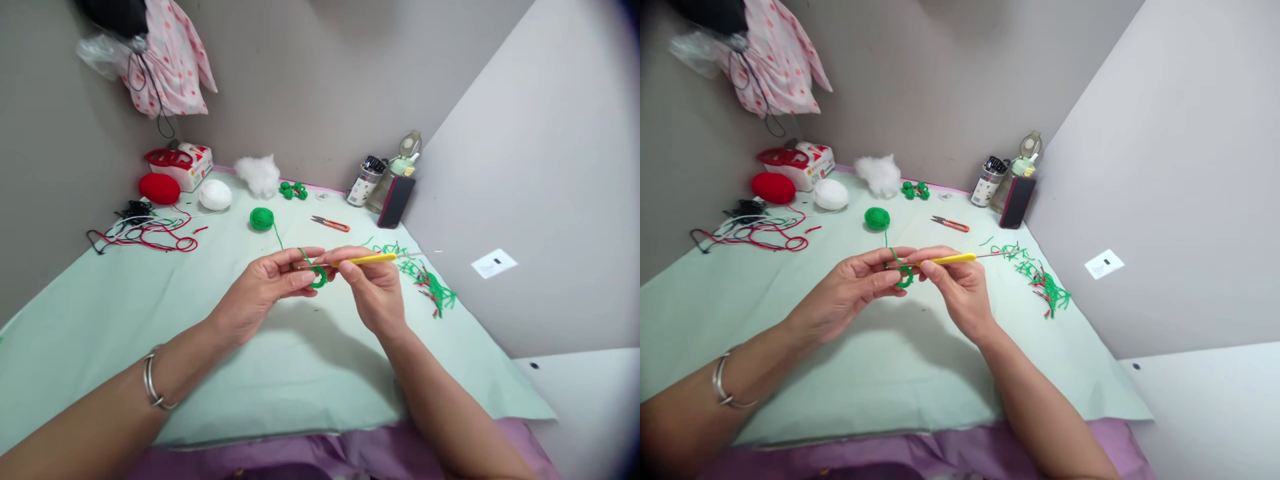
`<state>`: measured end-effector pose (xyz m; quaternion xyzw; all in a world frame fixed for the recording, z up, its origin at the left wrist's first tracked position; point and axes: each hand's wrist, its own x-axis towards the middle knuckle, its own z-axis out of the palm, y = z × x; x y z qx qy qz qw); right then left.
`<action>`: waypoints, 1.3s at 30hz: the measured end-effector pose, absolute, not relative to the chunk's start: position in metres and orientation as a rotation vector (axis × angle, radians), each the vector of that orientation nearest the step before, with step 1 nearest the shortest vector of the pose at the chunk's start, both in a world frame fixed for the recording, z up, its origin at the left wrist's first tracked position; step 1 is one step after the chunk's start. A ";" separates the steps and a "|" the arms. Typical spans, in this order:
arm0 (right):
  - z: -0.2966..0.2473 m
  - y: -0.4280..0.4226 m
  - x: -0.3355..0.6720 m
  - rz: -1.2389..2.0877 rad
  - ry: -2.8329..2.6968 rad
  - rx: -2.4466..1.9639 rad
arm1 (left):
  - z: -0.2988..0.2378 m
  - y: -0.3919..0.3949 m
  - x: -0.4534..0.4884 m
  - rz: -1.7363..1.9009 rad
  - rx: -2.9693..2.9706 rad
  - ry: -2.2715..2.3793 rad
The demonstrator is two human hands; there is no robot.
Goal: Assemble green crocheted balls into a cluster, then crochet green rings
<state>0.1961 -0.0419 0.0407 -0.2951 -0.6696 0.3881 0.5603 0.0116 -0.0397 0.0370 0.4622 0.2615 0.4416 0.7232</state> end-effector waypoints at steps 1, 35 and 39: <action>0.041 -0.042 0.196 0.922 -1.576 -0.696 | 0.037 -0.039 0.011 0.986 1.015 0.585; 0.041 -0.042 0.199 0.728 -1.640 -0.713 | 0.036 -0.041 0.011 1.071 0.961 0.668; 0.030 -0.048 0.195 0.081 -1.922 -0.774 | 0.033 -0.047 0.017 1.105 1.003 0.694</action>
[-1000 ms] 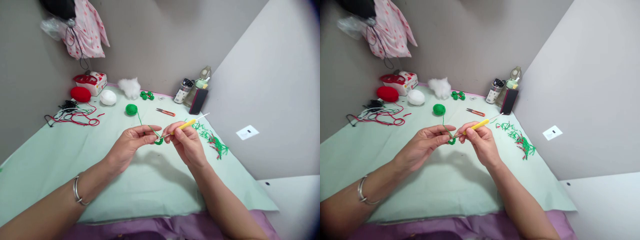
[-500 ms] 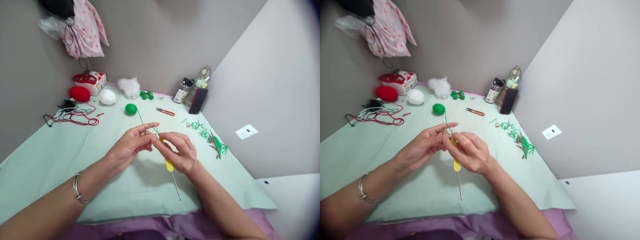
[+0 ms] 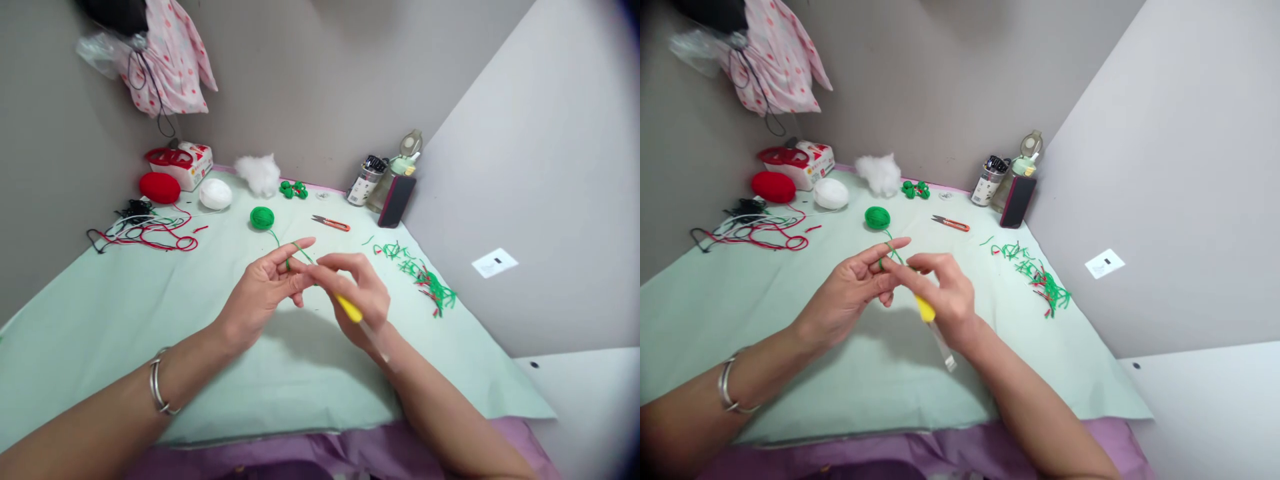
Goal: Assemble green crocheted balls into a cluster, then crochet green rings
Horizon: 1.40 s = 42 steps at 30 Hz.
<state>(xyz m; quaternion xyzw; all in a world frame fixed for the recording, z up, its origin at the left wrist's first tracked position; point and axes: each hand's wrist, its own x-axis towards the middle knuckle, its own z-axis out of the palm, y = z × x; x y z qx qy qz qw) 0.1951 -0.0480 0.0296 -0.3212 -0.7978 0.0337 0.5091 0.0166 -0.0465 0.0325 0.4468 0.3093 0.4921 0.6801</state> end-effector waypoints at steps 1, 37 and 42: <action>0.028 -0.050 0.194 -0.045 -1.950 -0.767 | 0.032 -0.047 0.017 1.083 0.988 0.686; 0.038 -0.049 0.202 0.012 -2.015 -0.643 | 0.036 -0.038 0.009 0.908 0.814 0.583; 0.044 -0.041 0.199 0.830 -1.542 -0.734 | 0.037 -0.040 0.010 1.047 0.920 0.641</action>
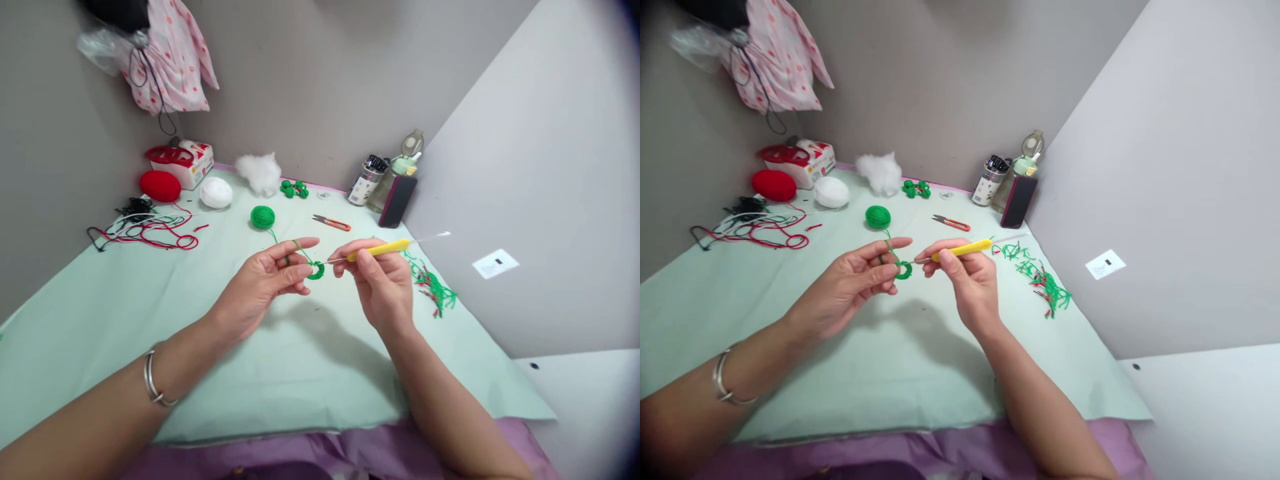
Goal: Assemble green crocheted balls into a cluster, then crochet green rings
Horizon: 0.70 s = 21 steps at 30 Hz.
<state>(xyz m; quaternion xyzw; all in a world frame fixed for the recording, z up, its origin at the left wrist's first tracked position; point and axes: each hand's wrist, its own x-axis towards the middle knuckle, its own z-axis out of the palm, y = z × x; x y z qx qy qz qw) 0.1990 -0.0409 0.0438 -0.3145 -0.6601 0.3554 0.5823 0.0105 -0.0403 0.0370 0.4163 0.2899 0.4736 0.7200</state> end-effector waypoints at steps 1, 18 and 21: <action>0.044 -0.039 0.198 0.907 -1.496 -0.726 | 0.036 -0.041 0.012 1.068 0.944 0.650; 0.036 -0.051 0.193 0.092 -1.892 -0.712 | 0.035 -0.044 0.014 1.021 0.898 0.603; 0.038 -0.048 0.193 0.356 -1.829 -0.717 | 0.033 -0.043 0.015 1.053 0.946 0.622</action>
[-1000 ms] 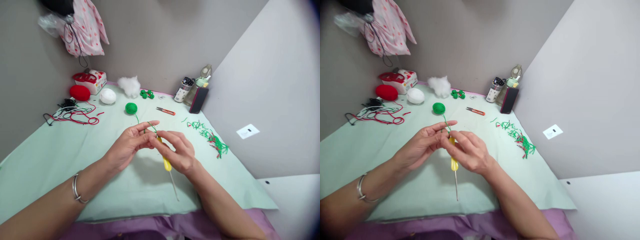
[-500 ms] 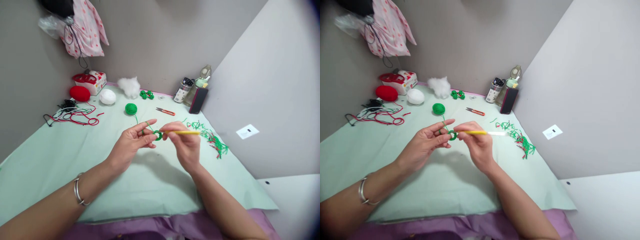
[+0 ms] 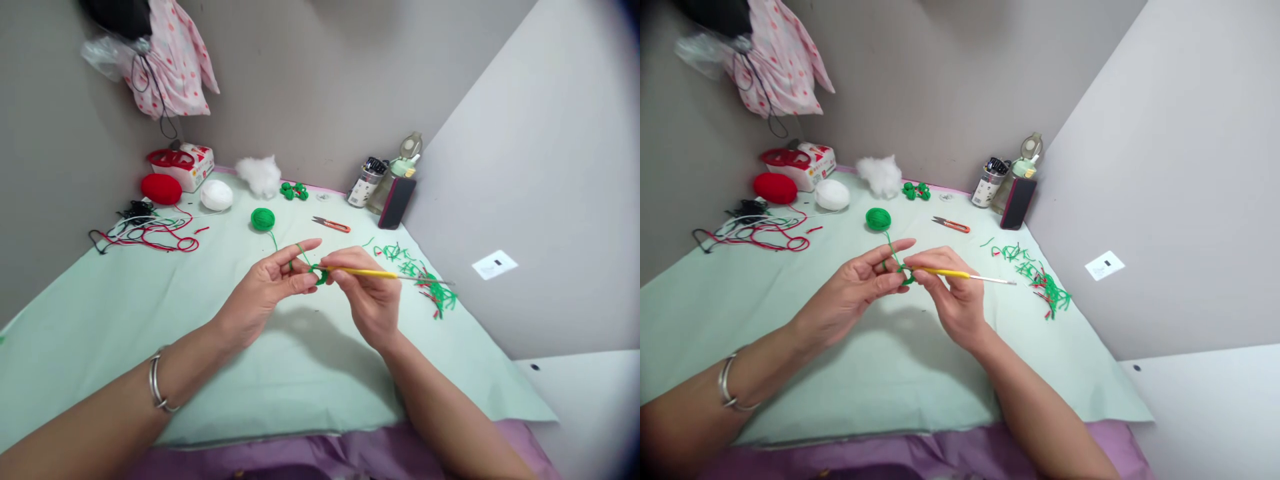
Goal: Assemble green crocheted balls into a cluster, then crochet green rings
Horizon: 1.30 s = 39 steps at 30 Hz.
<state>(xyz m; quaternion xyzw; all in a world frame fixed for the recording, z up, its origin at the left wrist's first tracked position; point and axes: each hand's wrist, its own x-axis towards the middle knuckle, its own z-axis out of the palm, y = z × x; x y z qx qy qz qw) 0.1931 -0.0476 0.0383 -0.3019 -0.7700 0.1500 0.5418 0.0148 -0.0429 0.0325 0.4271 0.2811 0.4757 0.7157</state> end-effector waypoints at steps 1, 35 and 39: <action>0.038 -0.047 0.193 0.347 -1.843 -0.730 | 0.032 -0.043 0.015 1.071 0.962 0.636; 0.039 -0.039 0.196 0.836 -1.626 -0.728 | 0.030 -0.036 0.011 0.974 1.015 0.623; 0.038 -0.035 0.200 0.981 -1.531 -0.702 | 0.032 -0.036 0.010 0.981 0.988 0.689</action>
